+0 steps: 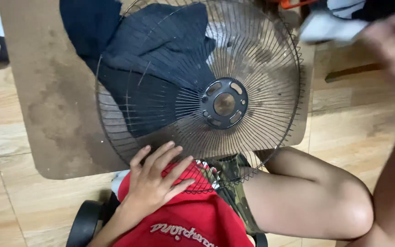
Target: Cleaning a metal fan grill using a toothbrush and a cloth
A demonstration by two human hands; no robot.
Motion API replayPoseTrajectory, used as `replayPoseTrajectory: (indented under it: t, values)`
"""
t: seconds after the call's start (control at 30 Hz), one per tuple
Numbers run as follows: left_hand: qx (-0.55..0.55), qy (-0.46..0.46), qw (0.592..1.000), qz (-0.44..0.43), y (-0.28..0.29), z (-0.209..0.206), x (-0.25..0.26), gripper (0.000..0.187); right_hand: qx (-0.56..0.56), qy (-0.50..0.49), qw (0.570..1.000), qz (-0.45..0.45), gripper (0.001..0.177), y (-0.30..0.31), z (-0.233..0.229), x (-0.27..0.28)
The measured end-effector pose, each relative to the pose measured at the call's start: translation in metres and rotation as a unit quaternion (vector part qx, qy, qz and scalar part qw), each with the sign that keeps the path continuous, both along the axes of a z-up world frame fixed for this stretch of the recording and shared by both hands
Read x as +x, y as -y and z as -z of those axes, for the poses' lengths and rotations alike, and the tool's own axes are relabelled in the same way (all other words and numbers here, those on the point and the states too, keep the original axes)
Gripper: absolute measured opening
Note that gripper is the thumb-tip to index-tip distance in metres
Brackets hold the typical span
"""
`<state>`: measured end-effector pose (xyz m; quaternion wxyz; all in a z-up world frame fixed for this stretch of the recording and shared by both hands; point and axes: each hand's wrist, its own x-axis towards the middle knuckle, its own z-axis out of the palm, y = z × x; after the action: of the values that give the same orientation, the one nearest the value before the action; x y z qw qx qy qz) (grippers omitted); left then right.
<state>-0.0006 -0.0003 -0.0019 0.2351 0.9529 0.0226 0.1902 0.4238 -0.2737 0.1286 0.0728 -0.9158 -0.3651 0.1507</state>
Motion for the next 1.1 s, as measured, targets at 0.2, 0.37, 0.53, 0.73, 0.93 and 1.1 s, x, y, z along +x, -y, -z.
replayPoseTrajectory:
  t: [0.2,0.37,0.53,0.73,0.93,1.1]
  values:
    - [0.000,0.007,1.000,-0.011,0.001,-0.003,0.003,0.044,0.007,-0.015,0.997,-0.073,0.025,-0.077,0.023,-0.051]
    - [0.007,0.015,1.000,-0.015,0.000,-0.006,0.005,0.042,-0.121,-0.152,0.980,-0.051,0.024,-0.091,0.021,-0.052]
    - [0.015,0.000,1.000,-0.001,0.001,-0.002,0.001,0.050,0.005,0.002,0.995,-0.095,0.019,-0.078,0.016,-0.045]
    - [0.011,0.021,1.000,-0.014,-0.001,-0.008,0.005,0.039,-0.088,-0.105,0.984,-0.118,0.022,-0.099,0.015,-0.055]
    - [0.005,0.016,1.000,-0.009,0.000,-0.004,0.003,0.039,-0.072,-0.081,0.985,-0.134,0.026,-0.125,0.024,-0.083]
    - [-0.001,0.019,1.000,-0.011,0.000,-0.007,0.002,0.038,-0.080,-0.088,0.993,0.001,0.011,-0.131,0.022,-0.099]
